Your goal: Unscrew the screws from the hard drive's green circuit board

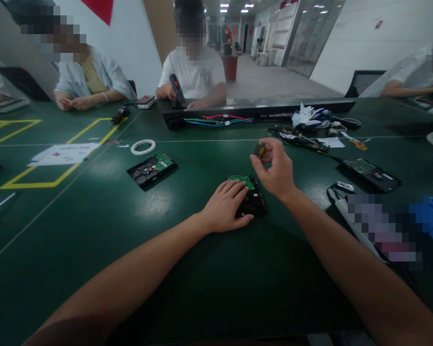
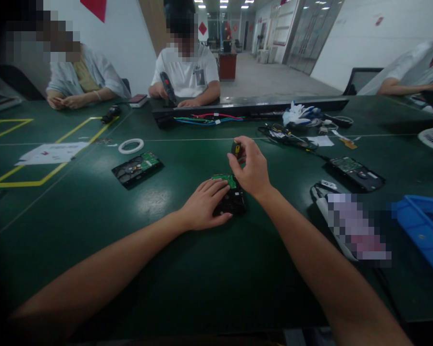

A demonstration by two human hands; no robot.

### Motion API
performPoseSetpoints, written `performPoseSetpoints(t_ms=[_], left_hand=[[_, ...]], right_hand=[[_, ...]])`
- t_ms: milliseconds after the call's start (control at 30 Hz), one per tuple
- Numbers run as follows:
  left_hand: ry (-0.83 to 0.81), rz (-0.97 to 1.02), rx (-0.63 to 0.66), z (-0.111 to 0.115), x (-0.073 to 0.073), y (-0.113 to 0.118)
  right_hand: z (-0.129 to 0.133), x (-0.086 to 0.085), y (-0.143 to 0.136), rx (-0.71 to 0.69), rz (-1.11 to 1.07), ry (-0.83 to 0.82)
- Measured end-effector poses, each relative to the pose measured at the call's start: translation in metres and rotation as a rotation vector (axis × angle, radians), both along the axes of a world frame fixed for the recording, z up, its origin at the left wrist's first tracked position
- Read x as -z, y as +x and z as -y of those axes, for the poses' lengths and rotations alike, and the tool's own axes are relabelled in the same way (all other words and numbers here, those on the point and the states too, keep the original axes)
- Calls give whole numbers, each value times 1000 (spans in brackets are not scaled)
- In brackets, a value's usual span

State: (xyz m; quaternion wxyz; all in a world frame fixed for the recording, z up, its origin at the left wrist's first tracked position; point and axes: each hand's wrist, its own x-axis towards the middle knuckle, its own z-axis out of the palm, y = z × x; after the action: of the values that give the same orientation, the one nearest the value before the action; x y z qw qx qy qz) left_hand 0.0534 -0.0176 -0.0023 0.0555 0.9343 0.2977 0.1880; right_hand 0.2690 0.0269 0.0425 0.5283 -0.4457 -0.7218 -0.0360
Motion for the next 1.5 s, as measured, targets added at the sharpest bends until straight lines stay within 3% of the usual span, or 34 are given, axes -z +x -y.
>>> performPoseSetpoints(t_ms=[1000,1500], left_hand=[[-24,-7,-3,0,-1,1],[-24,-15,-9,1,-3,1]], right_hand=[[5,-1,2,-52,65,-65],[-1,0,1,-44,45,-21]])
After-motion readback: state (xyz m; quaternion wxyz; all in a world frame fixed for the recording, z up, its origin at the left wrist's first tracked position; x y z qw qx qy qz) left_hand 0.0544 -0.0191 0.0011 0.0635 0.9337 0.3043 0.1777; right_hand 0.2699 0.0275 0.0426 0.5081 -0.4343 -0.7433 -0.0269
